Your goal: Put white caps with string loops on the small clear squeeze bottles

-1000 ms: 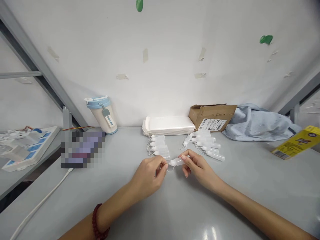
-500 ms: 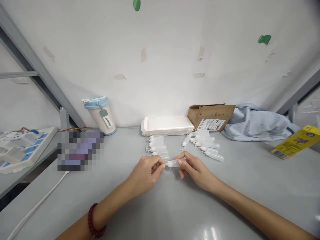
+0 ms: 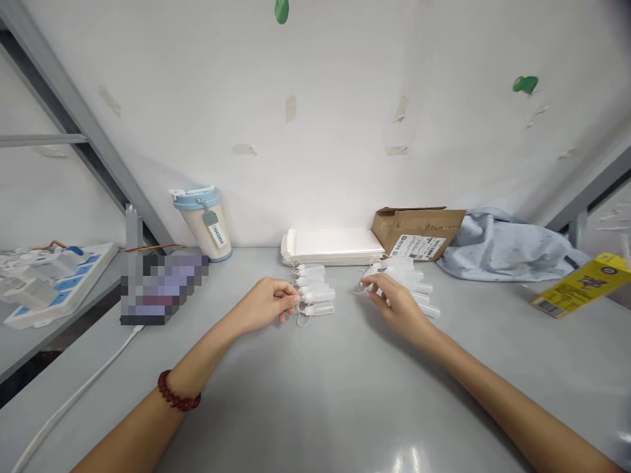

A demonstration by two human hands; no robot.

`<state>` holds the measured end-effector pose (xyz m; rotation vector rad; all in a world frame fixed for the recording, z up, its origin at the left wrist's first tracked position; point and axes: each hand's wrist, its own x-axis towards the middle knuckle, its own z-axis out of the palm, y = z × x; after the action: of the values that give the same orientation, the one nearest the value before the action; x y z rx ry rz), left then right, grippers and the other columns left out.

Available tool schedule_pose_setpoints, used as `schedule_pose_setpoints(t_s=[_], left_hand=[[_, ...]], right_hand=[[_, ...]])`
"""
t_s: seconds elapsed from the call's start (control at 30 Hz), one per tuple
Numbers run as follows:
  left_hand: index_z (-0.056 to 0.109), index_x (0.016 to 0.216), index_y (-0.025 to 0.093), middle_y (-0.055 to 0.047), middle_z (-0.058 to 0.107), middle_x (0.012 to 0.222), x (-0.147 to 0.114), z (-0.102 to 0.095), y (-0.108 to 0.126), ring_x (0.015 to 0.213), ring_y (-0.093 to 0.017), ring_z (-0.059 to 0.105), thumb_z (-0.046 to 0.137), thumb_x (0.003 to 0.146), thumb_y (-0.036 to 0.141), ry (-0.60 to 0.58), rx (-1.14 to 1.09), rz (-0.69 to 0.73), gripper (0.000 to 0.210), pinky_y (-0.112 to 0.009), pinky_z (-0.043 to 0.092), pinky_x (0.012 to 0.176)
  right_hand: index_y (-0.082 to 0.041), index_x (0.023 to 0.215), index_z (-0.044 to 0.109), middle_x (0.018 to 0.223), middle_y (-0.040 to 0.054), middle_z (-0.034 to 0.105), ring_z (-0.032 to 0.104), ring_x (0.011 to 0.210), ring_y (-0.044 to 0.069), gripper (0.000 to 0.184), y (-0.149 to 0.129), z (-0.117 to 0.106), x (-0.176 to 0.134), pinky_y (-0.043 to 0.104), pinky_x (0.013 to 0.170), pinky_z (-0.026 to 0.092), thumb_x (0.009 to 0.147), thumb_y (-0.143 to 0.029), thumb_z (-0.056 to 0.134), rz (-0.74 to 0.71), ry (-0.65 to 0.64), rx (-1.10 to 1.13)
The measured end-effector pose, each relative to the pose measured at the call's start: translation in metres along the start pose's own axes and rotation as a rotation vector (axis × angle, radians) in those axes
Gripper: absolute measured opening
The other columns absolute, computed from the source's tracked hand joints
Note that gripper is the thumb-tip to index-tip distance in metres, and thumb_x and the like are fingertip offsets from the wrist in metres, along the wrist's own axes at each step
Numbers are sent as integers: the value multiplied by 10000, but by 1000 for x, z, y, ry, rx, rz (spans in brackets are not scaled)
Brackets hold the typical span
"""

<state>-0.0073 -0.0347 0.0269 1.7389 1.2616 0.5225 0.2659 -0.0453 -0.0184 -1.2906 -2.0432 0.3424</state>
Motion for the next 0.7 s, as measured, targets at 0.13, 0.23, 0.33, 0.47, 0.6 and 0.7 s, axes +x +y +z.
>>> schedule_pose_setpoints(t_s=[0.13,0.23,0.33,0.47,0.6,0.7], left_hand=[[571,696,142,3,594,636,4,1,-7,485,-89,515,546,770,359,-37,-24,-25,230,-226,382,520],[580,711,136,0,591,627,8,4,-12,472,-85,505,548,762,369,-40,-35,-48,240,-219,370,494],[596,732,133,1,581,614,10,5,-14,459,-85,496,563,743,381,-37,-31,-65,251,-214,357,467],[599,776,136,12,571,604,10,4,-14,449,-88,486,572,727,387,6,-33,-66,257,-226,378,485],[578,803,155,17,572,607,7,7,-10,499,-120,506,555,735,401,153,83,-29,256,-246,395,519],[571,819,184,12,577,631,2,16,-7,577,-154,526,478,796,389,295,333,80,226,-255,372,544]], right_hand=[[-215,1095,530,1141,95,537,483,1037,247,295,21,-2,4,440,892,428,840,-140,402,-117,56,-188],[-214,1148,516,1227,94,497,466,1049,254,365,29,-1,4,452,881,435,825,-98,394,-111,17,-279],[-218,1178,511,1285,91,474,461,1047,266,420,33,1,4,471,845,446,818,-58,365,-125,6,-370],[-205,1227,491,1292,93,479,480,1025,250,485,37,3,4,455,848,460,804,-16,350,-171,-20,-372],[-209,1279,459,1309,91,476,487,1091,244,547,41,4,5,465,892,456,788,-1,339,-200,-79,-333],[-205,1270,469,1293,97,500,475,1160,238,524,41,4,5,462,941,436,805,-13,323,-203,-83,-309]])
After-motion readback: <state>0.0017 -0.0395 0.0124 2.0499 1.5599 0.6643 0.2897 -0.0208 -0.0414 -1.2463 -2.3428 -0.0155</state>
